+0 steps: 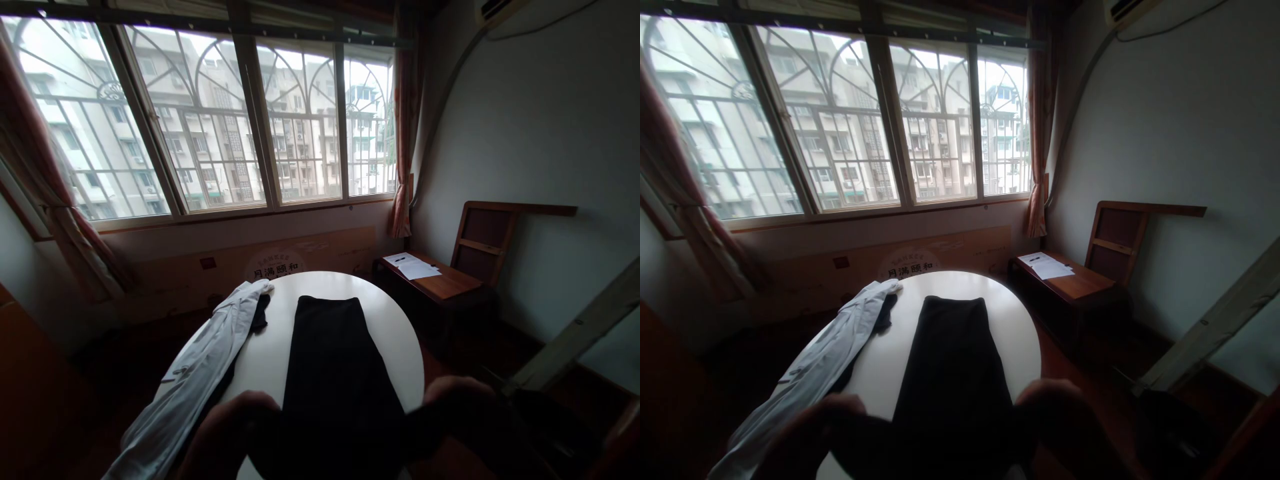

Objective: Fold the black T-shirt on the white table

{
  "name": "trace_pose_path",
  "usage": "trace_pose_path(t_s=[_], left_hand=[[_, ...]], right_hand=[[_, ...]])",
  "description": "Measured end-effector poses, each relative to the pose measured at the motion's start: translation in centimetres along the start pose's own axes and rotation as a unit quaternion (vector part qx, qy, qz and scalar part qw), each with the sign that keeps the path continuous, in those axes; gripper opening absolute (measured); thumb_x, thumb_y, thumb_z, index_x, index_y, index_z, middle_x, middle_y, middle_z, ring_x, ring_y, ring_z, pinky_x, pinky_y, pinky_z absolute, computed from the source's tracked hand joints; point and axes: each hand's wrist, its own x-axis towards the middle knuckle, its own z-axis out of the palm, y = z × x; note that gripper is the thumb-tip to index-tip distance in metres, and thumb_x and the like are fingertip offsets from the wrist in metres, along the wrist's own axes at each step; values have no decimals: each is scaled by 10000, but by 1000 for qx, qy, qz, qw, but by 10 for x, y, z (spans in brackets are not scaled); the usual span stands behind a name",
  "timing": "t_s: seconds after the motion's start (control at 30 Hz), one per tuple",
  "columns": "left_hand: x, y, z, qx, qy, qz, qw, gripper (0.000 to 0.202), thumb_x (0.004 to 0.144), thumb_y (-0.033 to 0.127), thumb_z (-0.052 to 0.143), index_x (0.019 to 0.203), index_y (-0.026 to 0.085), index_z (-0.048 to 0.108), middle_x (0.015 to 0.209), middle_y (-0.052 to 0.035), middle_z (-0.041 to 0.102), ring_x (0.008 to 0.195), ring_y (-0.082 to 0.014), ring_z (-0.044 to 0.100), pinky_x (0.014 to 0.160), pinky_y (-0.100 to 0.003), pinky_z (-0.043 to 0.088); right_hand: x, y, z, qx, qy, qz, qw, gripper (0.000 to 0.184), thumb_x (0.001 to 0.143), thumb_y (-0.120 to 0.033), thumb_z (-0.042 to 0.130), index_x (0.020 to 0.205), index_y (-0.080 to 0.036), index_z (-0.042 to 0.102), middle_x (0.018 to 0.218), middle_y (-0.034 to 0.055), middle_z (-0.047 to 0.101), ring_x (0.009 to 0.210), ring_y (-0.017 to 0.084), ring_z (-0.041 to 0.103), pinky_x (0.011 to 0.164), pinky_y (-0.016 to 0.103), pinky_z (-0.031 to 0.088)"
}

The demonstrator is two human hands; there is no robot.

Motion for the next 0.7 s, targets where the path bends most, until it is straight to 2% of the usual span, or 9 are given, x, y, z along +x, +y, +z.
trace_pose_path(t_s=[0.07, 0.17, 0.23, 0.33, 0.43, 0.53, 0.7], left_hand=[[35, -17, 6, 22, -33, -72, 997, 375, 885, 547, 644, 903, 189, 752, 731, -26, 733, 602, -178, 660, 547, -245, 569], [88, -54, 18, 18, -56, -126, 990, 436, 859, 584, 650, 938, 163, 735, 782, -28, 710, 715, -181, 633, 642, -253, 544], [119, -82, 26, -12, -60, -159, 985, 488, 818, 626, 670, 919, 151, 719, 776, -30, 681, 720, -175, 597, 630, -243, 502], [159, -123, 37, -59, -98, -223, 968, 549, 763, 668, 699, 907, 138, 694, 756, -26, 638, 676, -152, 541, 565, -221, 426], [192, -161, 46, -77, -122, -287, 947, 615, 724, 691, 712, 974, 130, 676, 752, -17, 613, 643, -135, 519, 542, -211, 393], [219, -197, 55, -56, -125, -338, 931, 612, 755, 667, 696, 1040, 126, 661, 781, -24, 628, 668, -144, 554, 567, -217, 417], [246, -247, 72, -20, -118, -364, 924, 496, 889, 555, 622, 1090, 103, 651, 818, -57, 681, 702, -167, 597, 582, -227, 440]], right_hand=[[34, 0, 4, 14, 37, 35, 999, 381, 743, -557, 812, 845, -191, 785, 710, 85, 720, 641, 231, 646, 567, 319, 521], [89, 11, 5, 64, 35, 67, 995, 382, 737, -510, 835, 901, -171, 770, 771, 55, 715, 689, 191, 621, 617, 292, 500], [126, 27, 2, 103, 19, 94, 990, 413, 764, -494, 820, 1007, -165, 759, 831, 56, 725, 704, 182, 628, 634, 293, 502], [178, 61, -4, 125, 8, 119, 985, 439, 767, -446, 829, 1083, -157, 733, 868, 56, 734, 703, 176, 645, 630, 292, 510], [226, 96, -11, 136, 11, 151, 979, 409, 748, -355, 848, 1078, -150, 717, 902, 62, 745, 722, 178, 669, 634, 287, 530], [267, 126, -13, 140, 20, 183, 973, 336, 779, -262, 812, 1073, -147, 696, 926, 69, 752, 734, 168, 685, 641, 270, 546], [310, 160, -11, 112, 31, 235, 965, 260, 831, -202, 753, 1066, -138, 662, 881, 71, 748, 706, 170, 691, 606, 266, 553]])
